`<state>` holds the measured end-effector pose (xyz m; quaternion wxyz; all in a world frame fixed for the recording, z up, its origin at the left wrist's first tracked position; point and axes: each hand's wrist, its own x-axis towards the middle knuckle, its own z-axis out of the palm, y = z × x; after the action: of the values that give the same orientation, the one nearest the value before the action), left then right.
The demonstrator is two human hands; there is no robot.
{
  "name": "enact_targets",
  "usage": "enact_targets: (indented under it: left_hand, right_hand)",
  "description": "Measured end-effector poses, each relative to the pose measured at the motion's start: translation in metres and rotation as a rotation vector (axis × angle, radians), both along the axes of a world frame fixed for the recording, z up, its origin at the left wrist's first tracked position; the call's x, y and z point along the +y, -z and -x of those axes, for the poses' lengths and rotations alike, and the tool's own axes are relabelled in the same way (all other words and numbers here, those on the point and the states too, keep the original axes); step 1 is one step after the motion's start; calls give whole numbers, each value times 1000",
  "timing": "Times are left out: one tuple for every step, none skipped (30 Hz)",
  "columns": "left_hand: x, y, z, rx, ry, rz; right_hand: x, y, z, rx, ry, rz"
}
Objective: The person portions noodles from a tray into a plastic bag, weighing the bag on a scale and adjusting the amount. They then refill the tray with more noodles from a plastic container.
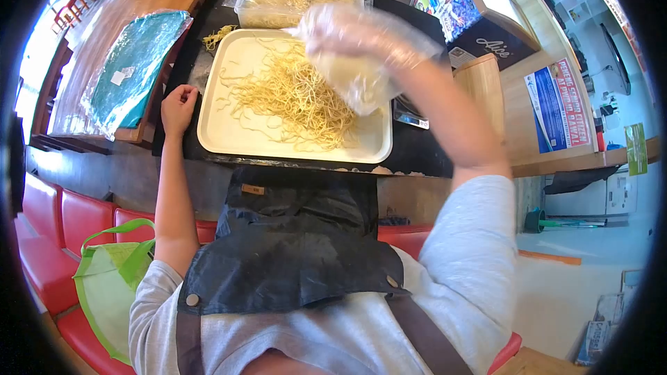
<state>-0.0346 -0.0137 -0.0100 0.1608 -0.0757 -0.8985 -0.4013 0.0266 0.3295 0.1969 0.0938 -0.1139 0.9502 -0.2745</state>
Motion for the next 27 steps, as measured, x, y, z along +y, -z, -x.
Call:
enact_targets:
  left_hand:
    - [0, 2, 0, -5, 6, -15]
    - [0, 2, 0, -8, 12, -29]
    - [1, 1, -1, -20, 4, -36]
    - [1, 1, -1, -12, 4, -22]
    - [0, 1, 0, -6, 4, -6]
    - [-1, 0, -1, -16, 2, 10]
    - [-1, -1, -2, -22, 3, 19]
    - [0, -1, -3, -21, 6, 7]
    - [1, -2, -2, -17, 16, -5]
    - [1, -3, -2, -38, 22, -1]
    - [2, -2, -1, -38, 49, 8]
    - [1, 1, 0, -18, 43, 9]
    - [0, 3, 1, 3, 37, 7]
    - [0, 3, 1, 13, 51, 11]
    - [0, 3, 2, 24, 64, 1]
    - [-1, 4, 3, 13, 61, 17]
    - [-1, 5, 3, 4, 56, 31]
    - [1, 4, 2, 2, 59, 10]
    - [1, 3, 1, -1, 58, -12]
    - [2, 1, 0, 0, 54, -18]
    - [3, 1, 0, 0, 64, -21]
    - [3, 1, 0, 0, 58, -26]
    - [2, 2, -1, -1, 51, -30]
    - [2, 1, -1, -14, 58, 4]
    - [1, 2, 0, -15, 64, 3]
    - [1, 3, 1, -15, 59, -4]
    - [1, 4, 1, -15, 53, -12]
  right_hand:
    - [12, 45, 7, 16, -43, 73]
    - [6, 64, -3, 144, -178, -22]
    - [-3, 75, -14, 274, -313, -116]
    - [-5, 76, -8, 285, -319, -114]
    - [-7, 76, -1, 36, -221, 94]
    - [-8, 77, 4, -222, -117, 302]
    - [-6, 66, 7, -92, -206, 243]
    - [4, 49, 12, 37, -287, 185]
    - [22, 33, 24, 146, -387, 7]
    - [44, 10, 24, 143, -372, 87]
    - [40, -23, -1, 40, -240, 558]
    - [40, -66, -17, 8, -283, 479]
    - [46, -92, -26, 60, -248, 487]
    - [55, -113, -33, 131, -205, 457]
    - [60, -134, -38, 198, -168, 425]
    - [69, -152, -42, 254, -132, 394]
    - [75, -169, -48, 304, -97, 370]
    - [82, -186, -55, 348, -65, 350]
    - [89, -202, -61, 383, -39, 333]
    - [101, -216, -65, 422, -17, 316]
    - [114, -230, -72, 423, -8, 312]
    - [126, -243, -80, 554, -43, 180]
    - [137, -250, -85, 681, -80, 46]
    - [127, -249, -89, 663, -86, 96]
    - [129, -250, -93, 674, -48, 85]
    - [136, -243, -96, 666, 10, 92]
    - [142, -234, -98, 658, 67, 102]
